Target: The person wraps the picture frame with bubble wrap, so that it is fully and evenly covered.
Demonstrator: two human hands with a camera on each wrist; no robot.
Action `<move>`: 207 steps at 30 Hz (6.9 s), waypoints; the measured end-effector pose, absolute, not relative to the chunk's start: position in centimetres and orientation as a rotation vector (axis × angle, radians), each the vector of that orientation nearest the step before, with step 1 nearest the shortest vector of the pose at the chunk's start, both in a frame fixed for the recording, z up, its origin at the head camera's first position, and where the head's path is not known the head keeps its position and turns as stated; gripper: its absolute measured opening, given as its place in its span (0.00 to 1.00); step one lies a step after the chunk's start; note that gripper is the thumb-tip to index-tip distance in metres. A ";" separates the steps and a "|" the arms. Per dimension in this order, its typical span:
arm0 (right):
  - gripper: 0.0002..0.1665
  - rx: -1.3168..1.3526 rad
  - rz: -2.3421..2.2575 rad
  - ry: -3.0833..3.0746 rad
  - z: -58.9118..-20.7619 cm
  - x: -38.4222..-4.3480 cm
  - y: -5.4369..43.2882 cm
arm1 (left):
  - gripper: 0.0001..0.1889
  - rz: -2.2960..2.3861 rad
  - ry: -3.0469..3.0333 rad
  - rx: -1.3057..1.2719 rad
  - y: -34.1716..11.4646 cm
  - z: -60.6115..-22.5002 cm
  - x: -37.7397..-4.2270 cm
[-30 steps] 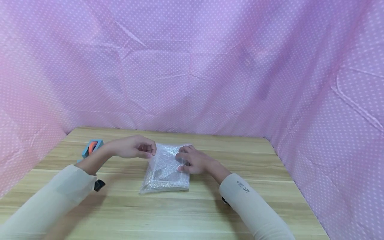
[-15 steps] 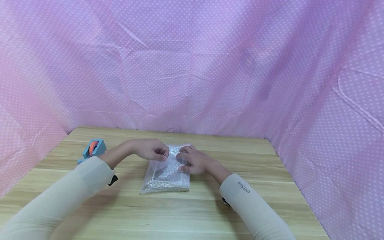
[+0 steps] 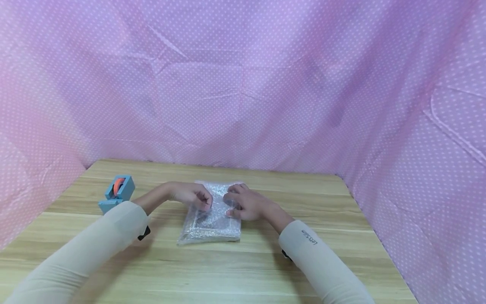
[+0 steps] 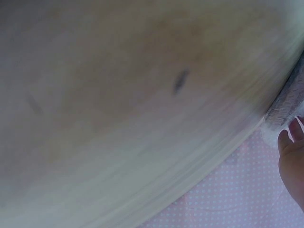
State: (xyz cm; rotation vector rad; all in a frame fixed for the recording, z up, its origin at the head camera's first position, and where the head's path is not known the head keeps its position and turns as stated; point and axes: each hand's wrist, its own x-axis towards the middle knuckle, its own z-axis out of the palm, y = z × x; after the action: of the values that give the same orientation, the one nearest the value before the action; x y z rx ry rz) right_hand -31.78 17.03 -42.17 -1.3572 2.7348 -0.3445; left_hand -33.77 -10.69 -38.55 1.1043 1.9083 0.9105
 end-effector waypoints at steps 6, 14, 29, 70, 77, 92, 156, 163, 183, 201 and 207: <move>0.34 -1.328 -0.339 2.733 -42.0 -31.7 17.1 | 0.08 0.887 1.879 1.163 -10.3 -38.8 -33.7; 0.33 -1.370 -0.375 2.724 -42.1 -31.6 17.0 | 0.08 0.770 2.018 1.131 -9.7 -39.1 -33.5; 0.33 -1.388 -0.373 2.742 -42.6 -31.9 17.1 | 0.18 0.559 2.274 1.109 -8.8 -38.8 -32.9; 0.34 -1.383 -0.370 2.725 -42.6 -31.9 17.1 | 0.27 0.563 2.544 0.945 -9.6 -39.4 -31.5; 0.34 -1.376 -0.356 2.742 -42.4 -32.1 17.2 | 0.26 0.640 2.466 0.977 -10.6 -38.9 -31.5; 0.32 -1.395 -0.371 2.727 -42.1 -31.7 17.1 | 0.21 0.575 2.647 0.662 -10.5 -39.3 -31.0; 0.33 -1.354 -0.343 2.729 -41.9 -31.7 16.9 | 0.29 0.310 2.817 1.465 -12.2 -42.3 -25.7; 0.33 -1.355 -0.345 2.737 -42.0 -31.8 16.9 | 0.28 0.290 2.802 1.454 -11.7 -42.1 -25.3; 0.33 -1.367 -0.343 2.728 -42.0 -31.8 16.6 | 0.29 0.119 2.857 1.306 -9.8 -41.7 -23.4; 0.34 -1.362 -0.339 2.715 -41.7 -31.7 17.0 | 0.30 0.015 2.782 1.251 -9.6 -41.5 -23.0; 0.36 -1.350 -0.294 2.712 -41.7 -31.7 17.2 | 0.30 0.009 2.746 1.251 -9.5 -41.0 -23.5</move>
State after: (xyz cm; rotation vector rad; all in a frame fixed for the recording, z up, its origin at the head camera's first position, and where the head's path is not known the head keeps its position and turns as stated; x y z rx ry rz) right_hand -31.73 17.24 -41.67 -1.3496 2.7125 -0.2936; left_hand -23.54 -9.47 -41.04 1.2514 2.7464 0.0093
